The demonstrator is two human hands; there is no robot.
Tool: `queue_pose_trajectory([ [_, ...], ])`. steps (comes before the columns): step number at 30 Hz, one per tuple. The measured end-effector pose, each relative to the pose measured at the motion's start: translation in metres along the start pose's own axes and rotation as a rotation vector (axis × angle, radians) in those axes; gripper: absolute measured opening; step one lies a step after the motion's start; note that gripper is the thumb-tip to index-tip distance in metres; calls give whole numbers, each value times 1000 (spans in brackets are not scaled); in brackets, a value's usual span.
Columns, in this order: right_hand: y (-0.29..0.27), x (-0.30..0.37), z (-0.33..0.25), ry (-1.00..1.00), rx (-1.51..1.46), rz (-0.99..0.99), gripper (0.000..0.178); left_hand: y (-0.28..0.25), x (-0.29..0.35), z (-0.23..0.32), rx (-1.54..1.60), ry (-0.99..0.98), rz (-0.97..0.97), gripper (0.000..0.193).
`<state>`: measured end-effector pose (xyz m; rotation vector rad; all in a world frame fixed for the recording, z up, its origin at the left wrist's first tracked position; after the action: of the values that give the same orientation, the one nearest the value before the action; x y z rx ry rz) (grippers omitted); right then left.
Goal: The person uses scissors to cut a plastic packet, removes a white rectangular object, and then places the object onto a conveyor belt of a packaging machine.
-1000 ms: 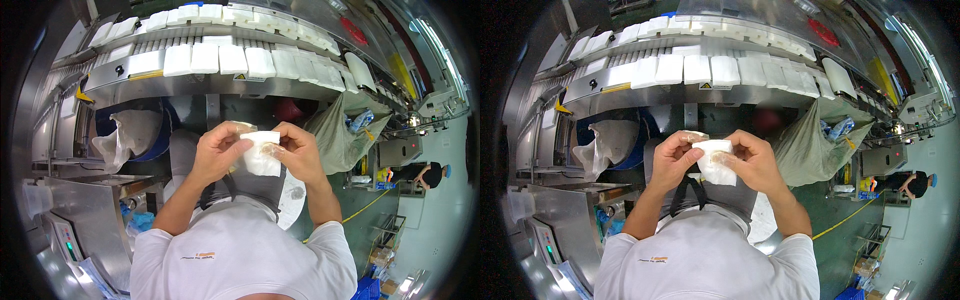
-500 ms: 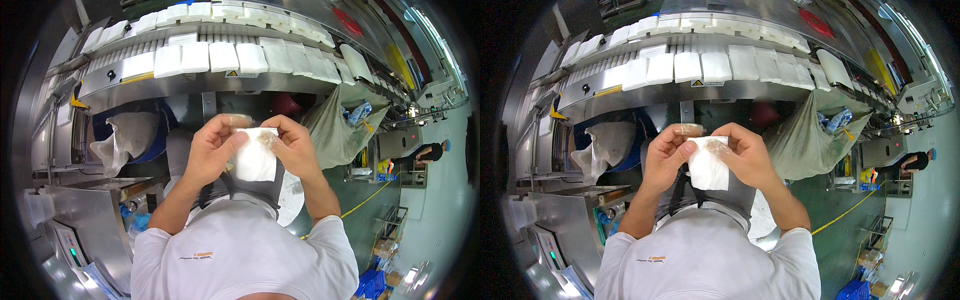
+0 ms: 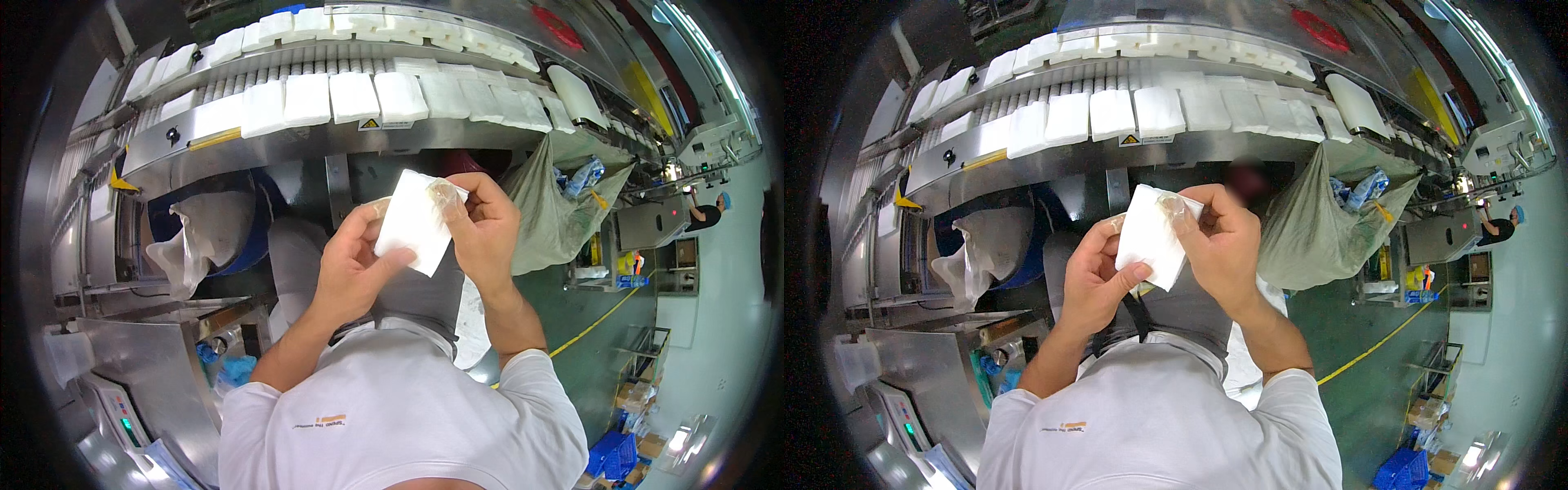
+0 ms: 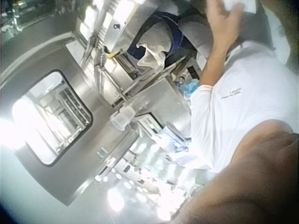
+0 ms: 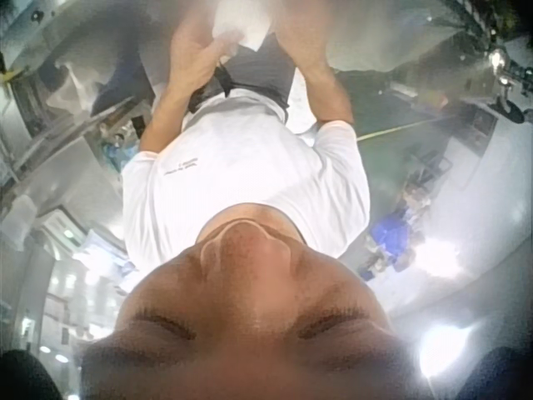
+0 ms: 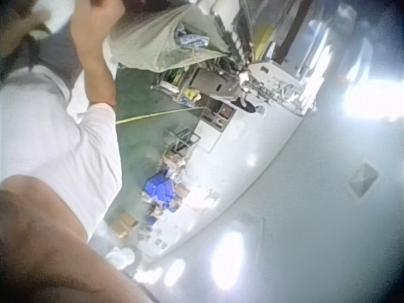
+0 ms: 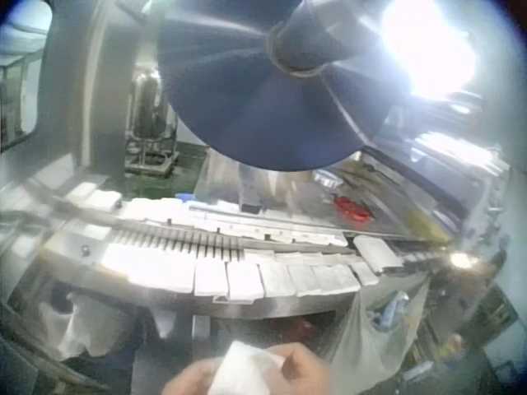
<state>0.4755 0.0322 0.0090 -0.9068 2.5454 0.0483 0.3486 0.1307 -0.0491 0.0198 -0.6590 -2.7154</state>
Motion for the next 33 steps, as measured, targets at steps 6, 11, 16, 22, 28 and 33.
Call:
queue_pose_trajectory([
  [6,2,1,20,116,-271,-21,18,-3,-2,-5,5,-23,17,57],
  [11,4,-9,3,10,219,-270,29,-6,-6,-12,-86,-84,-8,56],
  [16,5,-10,-13,-86,278,-269,27,-3,-4,-7,-103,-52,-5,58],
  [22,2,-4,-19,-97,332,-196,28,-10,-13,-17,27,-70,79,39],
  [28,-6,11,23,279,49,-350,32,-22,-13,-40,146,-277,-7,41],
  [33,-23,-18,-20,-183,-61,-533,63,2,-7,-51,503,-451,-317,68],
])
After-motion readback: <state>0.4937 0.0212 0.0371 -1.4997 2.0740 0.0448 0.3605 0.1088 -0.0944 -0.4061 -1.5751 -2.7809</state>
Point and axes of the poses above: each hand's wrist, its own x-axis away from the middle knuckle, its own y-axis out of the palm, z = x × y, the point moved 10 cm from there along -x, towards the middle knuckle, and after that the axes turned 11 degrees about -y, right-handed, at the moved point
